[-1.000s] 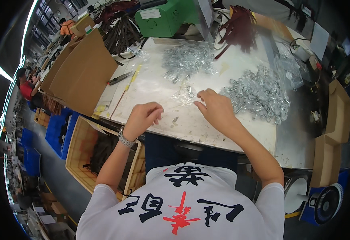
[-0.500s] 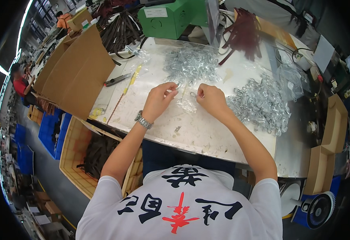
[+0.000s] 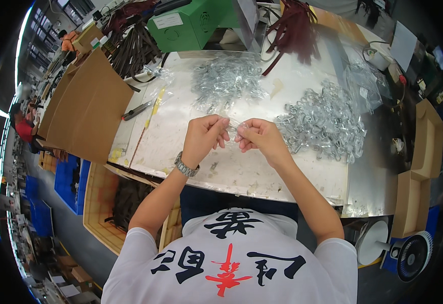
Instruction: The person assembles small metal hardware components by hand at a factory workstation. They pick up individual metal pieces, manipulate them to connect or adjust them, and place the finished units into a pile on the table. The process is repetitive, involving handling small metallic parts one by one.
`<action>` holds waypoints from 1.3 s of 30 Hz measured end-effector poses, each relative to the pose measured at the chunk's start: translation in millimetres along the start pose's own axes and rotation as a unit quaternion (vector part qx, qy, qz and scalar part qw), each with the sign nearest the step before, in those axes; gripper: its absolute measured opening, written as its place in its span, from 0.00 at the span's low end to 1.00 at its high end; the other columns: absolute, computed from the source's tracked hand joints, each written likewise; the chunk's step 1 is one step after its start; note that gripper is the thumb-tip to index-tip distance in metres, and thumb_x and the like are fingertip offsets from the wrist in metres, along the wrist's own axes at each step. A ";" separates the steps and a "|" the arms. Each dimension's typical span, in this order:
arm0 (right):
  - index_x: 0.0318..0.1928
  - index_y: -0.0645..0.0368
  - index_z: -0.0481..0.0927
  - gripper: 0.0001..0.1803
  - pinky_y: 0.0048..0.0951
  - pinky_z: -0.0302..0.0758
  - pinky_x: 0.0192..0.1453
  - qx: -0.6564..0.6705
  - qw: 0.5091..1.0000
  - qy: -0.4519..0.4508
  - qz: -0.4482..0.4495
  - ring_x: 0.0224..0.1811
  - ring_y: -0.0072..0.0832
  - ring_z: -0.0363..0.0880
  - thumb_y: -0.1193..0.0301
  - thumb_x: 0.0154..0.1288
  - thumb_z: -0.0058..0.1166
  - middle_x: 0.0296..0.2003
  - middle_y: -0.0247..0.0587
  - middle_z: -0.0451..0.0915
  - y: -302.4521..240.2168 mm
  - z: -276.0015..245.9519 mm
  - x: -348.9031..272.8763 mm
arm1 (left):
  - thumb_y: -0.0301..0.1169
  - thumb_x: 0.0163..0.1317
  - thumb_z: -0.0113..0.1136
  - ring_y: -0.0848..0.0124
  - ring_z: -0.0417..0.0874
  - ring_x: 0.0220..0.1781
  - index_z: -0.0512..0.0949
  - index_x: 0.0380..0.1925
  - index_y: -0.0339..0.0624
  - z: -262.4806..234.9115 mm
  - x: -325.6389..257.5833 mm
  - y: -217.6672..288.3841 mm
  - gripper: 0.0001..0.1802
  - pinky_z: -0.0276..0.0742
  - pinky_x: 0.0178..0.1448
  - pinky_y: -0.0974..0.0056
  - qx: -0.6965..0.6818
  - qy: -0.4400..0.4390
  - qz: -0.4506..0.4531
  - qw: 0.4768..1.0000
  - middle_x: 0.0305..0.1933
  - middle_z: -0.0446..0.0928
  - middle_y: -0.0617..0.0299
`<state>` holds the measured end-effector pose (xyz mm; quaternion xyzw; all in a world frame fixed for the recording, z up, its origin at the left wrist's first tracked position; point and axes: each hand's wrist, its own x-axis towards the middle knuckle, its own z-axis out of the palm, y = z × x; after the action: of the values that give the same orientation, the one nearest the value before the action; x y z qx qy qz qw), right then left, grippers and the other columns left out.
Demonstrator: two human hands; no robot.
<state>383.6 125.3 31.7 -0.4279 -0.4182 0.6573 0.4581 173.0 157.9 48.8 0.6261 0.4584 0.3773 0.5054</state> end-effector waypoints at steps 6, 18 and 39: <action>0.48 0.67 0.83 0.12 0.23 0.82 0.36 -0.038 0.998 0.031 -0.038 0.29 0.21 0.84 0.69 0.75 0.66 0.34 0.40 0.87 5.3 -6.8 -4.3 | 0.33 0.76 0.65 0.78 0.84 0.25 0.87 0.40 0.33 -2.9 -14.3 -14.6 0.13 0.72 0.25 0.74 -0.082 -0.017 -0.010 0.996 0.30 0.87 0.60; 0.53 0.67 0.86 0.15 0.24 0.81 0.38 -0.014 0.997 0.071 -0.039 0.32 0.20 0.83 0.67 0.76 0.65 0.36 0.38 0.87 9.1 1.9 -5.0 | 0.28 0.76 0.64 0.72 0.86 0.29 0.83 0.49 0.28 12.4 -28.5 -21.5 0.11 0.82 0.31 0.69 -0.181 0.025 -0.036 0.983 0.37 0.88 0.54; 0.52 0.65 0.90 0.18 0.25 0.81 0.47 -0.025 0.992 0.103 -0.072 0.43 0.19 0.83 0.62 0.82 0.57 0.44 0.34 0.87 12.7 14.3 -20.6 | 0.31 0.77 0.63 0.72 0.88 0.32 0.82 0.49 0.31 29.0 -38.7 -15.3 0.12 0.87 0.35 0.67 -0.237 -0.082 -0.056 0.967 0.39 0.87 0.55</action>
<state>371.3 100.3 27.4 -0.4736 -0.4145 0.5646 0.5340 185.7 113.7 27.5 0.4908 0.3476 0.3939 0.6951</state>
